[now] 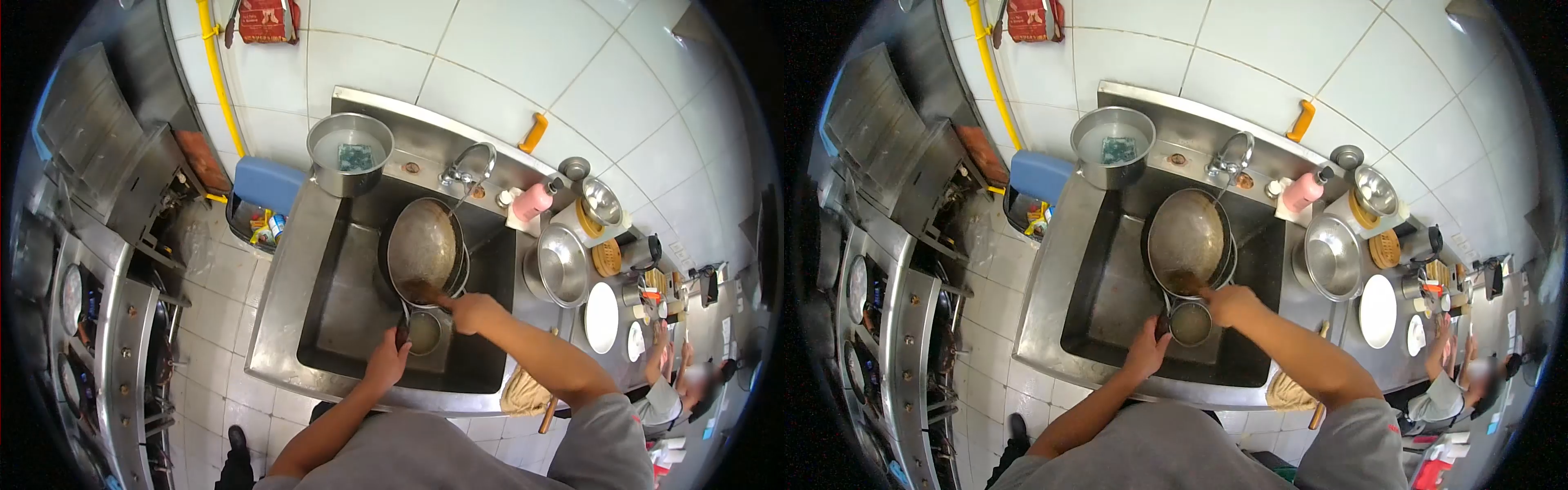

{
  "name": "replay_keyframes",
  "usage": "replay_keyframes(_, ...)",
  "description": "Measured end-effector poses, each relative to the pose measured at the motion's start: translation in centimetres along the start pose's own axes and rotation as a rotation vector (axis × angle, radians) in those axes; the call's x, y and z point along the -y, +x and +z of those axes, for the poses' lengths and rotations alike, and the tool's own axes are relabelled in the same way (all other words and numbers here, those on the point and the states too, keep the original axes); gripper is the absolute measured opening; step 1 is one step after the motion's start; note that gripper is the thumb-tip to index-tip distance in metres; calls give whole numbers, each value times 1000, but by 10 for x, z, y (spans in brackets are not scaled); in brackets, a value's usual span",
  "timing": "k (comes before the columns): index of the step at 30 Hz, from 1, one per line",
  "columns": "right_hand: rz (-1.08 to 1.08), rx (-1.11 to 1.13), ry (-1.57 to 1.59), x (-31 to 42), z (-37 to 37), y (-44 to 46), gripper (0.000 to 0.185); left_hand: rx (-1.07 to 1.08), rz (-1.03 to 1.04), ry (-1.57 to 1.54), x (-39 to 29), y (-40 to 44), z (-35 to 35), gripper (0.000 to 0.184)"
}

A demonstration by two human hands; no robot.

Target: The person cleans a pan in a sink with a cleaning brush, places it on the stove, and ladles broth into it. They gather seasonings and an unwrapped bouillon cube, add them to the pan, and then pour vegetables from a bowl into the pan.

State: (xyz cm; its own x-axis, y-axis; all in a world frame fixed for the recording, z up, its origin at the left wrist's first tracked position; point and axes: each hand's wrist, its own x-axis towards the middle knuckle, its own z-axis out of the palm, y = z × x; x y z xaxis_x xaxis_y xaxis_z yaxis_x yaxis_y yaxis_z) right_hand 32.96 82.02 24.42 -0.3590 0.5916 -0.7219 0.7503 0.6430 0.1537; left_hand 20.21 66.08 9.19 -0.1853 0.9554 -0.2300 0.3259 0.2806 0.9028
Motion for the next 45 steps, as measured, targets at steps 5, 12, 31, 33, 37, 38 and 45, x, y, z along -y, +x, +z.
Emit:
replay_keyframes(5,237,-351,144,-74,26,65,65,-39,100,-50,-11,10,1,48)
replay_keyframes(12,-39,-100,721,-41,31,9,77,195,-322,-487,-37,17,-15,34)
replay_keyframes(31,-362,170,651,-87,5,31,79,459,-479,-545,-49,13,-31,25)
replay_keyframes(33,-363,-124,1304,-53,17,69,68,465,-511,-564,-42,11,-23,24)
replay_keyframes(37,-34,-288,2607,-23,36,81,48,374,-566,-640,-37,14,-3,25)
replay_keyframes(38,118,-418,2884,-16,41,77,42,371,-569,-643,-34,12,3,25)
replay_keyframes(45,-164,-63,1114,-62,83,15,75,230,-436,-525,-32,15,2,28)
